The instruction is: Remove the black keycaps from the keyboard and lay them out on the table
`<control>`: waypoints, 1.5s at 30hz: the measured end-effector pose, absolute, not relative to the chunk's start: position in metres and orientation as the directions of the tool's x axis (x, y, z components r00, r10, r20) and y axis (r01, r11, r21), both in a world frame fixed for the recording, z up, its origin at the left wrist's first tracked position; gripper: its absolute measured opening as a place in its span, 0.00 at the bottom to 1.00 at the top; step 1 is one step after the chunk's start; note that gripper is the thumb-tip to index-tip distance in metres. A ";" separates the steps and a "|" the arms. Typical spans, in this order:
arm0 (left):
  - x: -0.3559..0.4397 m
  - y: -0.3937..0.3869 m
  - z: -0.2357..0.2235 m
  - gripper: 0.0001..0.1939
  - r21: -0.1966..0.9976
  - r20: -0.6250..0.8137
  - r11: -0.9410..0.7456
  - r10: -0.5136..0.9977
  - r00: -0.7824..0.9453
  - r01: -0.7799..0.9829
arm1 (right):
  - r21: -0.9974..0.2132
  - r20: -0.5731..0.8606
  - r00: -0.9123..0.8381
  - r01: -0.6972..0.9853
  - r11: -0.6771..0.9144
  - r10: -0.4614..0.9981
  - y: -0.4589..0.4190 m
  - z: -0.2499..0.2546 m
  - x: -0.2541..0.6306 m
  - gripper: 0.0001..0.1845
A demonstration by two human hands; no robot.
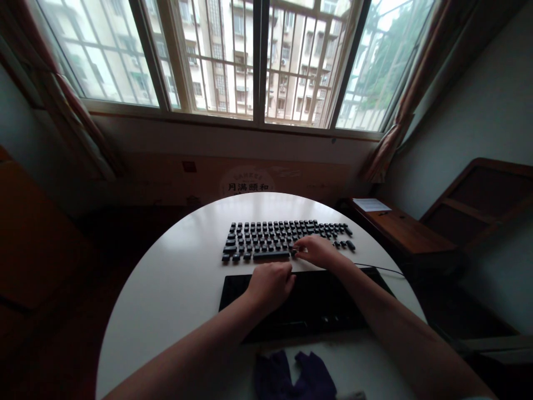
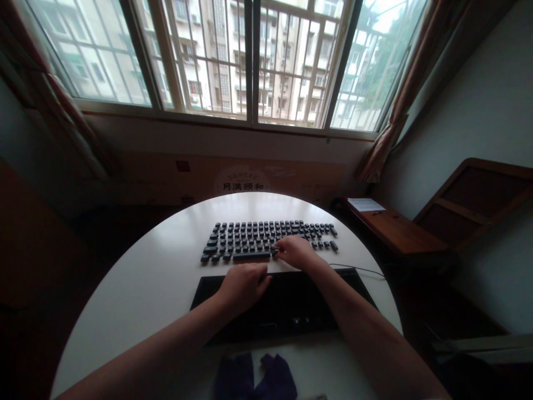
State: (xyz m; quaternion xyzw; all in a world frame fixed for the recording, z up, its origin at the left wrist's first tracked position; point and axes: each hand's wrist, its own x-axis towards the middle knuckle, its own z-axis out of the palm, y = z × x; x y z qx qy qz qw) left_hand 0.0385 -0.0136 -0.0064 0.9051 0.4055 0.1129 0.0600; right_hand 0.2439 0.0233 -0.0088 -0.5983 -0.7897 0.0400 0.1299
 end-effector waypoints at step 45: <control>0.056 -0.039 -0.027 0.29 0.130 0.101 -0.853 0.518 0.849 0.505 | -0.974 0.112 0.256 0.219 0.055 0.960 -0.130 -0.050 0.238 0.08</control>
